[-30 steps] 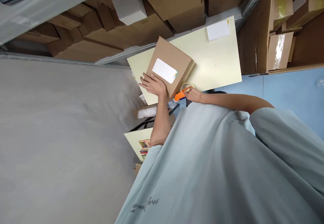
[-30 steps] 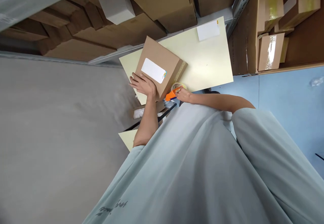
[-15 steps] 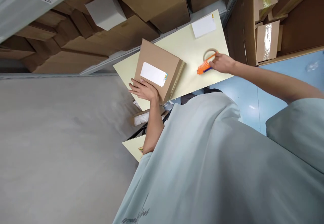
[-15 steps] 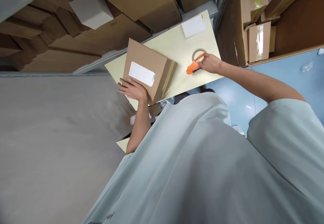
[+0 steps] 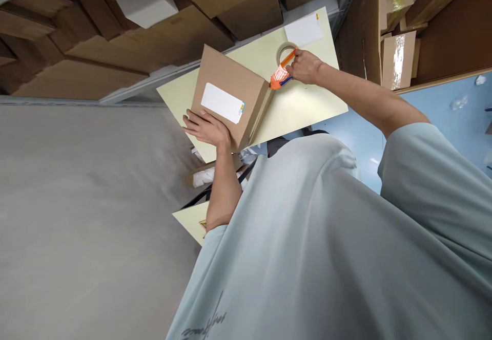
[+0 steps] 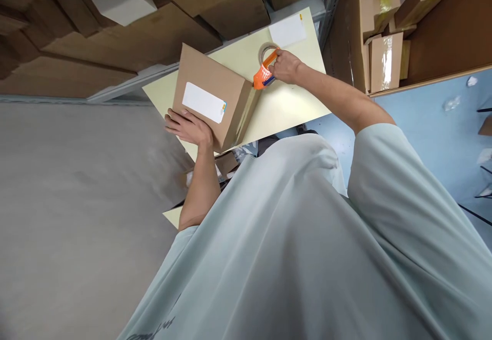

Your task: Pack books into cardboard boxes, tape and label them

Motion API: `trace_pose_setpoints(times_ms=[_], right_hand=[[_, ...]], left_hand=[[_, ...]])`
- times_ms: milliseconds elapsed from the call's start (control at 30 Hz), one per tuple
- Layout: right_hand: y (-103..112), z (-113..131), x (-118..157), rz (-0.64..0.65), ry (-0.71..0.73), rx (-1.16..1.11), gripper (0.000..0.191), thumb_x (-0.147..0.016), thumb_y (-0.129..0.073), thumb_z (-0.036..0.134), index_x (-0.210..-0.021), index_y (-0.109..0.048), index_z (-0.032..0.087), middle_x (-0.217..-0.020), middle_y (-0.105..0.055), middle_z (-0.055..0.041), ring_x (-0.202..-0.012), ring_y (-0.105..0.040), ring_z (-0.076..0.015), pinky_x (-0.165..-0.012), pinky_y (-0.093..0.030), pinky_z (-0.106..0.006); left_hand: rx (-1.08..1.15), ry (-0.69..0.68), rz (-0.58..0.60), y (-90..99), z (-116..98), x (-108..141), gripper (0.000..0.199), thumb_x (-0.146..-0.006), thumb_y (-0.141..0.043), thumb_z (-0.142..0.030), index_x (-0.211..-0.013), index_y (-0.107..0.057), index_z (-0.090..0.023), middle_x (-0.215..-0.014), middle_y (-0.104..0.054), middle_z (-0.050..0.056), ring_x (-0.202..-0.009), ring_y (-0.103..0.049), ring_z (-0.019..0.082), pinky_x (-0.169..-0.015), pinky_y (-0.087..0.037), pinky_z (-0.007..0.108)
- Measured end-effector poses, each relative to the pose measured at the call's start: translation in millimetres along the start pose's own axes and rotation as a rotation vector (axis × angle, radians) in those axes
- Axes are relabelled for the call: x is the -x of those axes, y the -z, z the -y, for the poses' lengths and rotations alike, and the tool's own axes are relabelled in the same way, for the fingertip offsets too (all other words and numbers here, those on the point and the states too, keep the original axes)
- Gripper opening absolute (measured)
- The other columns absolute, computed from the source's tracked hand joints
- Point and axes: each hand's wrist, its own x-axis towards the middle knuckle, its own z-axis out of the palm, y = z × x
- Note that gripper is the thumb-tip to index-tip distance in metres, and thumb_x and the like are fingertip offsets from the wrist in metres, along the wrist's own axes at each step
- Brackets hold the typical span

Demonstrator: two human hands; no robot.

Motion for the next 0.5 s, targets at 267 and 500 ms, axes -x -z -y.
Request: trace_pose_setpoints(times_ms=[267, 500], right_hand=[[12, 83, 31, 0.16, 0.118, 0.077, 0.04, -0.107, -0.043, 0.011, -0.136, -0.068, 0.001, -0.124, -0.085, -0.0245, -0.119, -0.082, -0.0322, -0.123, -0.048, -0.059], [23, 191, 15, 0.184, 0.369, -0.184, 0.042, -0.107, -0.053, 0.021, -0.146, -0.066, 0.013, -0.114, -0.087, -0.015, -0.127, -0.079, -0.0311, -0.128, -0.041, -0.055]], left_hand=[[-0.051, -0.319, 0.16, 31.8, 29, -45, 0.062, -0.124, -0.036, -0.033, -0.179, -0.043, -0.006, -0.192, -0.033, 0.019, -0.182, -0.02, 0.033, -0.151, -0.001, 0.058], [0.008, -0.597, 0.442, 11.6, -26, -47, 0.052, -0.115, -0.055, -0.023, -0.166, -0.064, -0.015, -0.186, -0.048, 0.014, -0.185, -0.013, 0.033, -0.148, 0.008, 0.065]])
